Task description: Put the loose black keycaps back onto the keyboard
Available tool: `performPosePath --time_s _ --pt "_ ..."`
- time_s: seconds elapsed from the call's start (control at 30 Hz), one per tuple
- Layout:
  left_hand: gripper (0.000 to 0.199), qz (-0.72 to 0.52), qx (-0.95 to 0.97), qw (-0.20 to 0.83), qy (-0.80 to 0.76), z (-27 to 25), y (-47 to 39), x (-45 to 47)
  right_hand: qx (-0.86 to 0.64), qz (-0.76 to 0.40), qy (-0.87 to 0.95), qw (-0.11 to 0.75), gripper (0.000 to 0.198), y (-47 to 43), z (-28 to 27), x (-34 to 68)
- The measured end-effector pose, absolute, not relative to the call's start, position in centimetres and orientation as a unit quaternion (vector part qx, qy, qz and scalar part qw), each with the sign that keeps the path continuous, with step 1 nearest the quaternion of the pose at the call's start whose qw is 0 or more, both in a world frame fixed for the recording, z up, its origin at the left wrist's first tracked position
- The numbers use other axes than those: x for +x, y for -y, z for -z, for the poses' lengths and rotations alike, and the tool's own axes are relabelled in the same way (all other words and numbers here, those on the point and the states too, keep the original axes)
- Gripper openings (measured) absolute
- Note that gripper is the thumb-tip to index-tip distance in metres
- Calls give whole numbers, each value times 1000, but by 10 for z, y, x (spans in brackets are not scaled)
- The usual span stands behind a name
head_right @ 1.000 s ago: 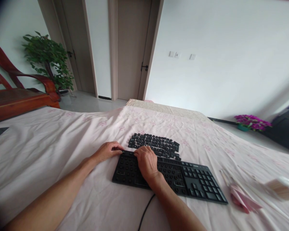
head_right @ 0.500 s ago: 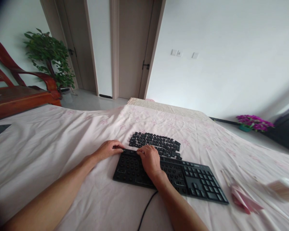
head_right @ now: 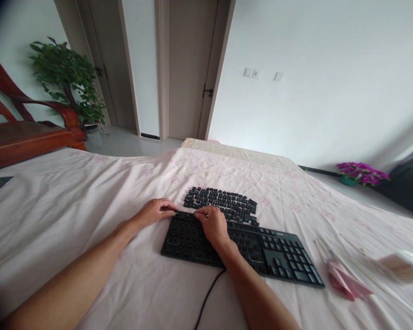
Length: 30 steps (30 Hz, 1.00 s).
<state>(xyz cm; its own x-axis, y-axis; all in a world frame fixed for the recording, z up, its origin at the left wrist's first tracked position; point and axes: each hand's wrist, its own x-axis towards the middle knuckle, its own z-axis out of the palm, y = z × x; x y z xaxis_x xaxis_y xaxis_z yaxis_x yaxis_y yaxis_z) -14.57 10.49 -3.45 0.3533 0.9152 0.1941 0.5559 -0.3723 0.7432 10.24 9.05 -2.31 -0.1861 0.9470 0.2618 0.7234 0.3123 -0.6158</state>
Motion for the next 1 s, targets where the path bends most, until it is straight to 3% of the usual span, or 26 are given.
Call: performPosePath --time_s 0.27,0.73,1.0 --pt "26 -306 768 291 -482 37 -106 -146 -572 -213 728 312 15 -93 26 103" --pt "27 -308 771 294 -474 36 -106 -147 -513 2 816 267 10 -69 5 88" --pt "28 -304 767 294 -482 36 -105 -147 -533 26 823 194 17 -65 0 85"
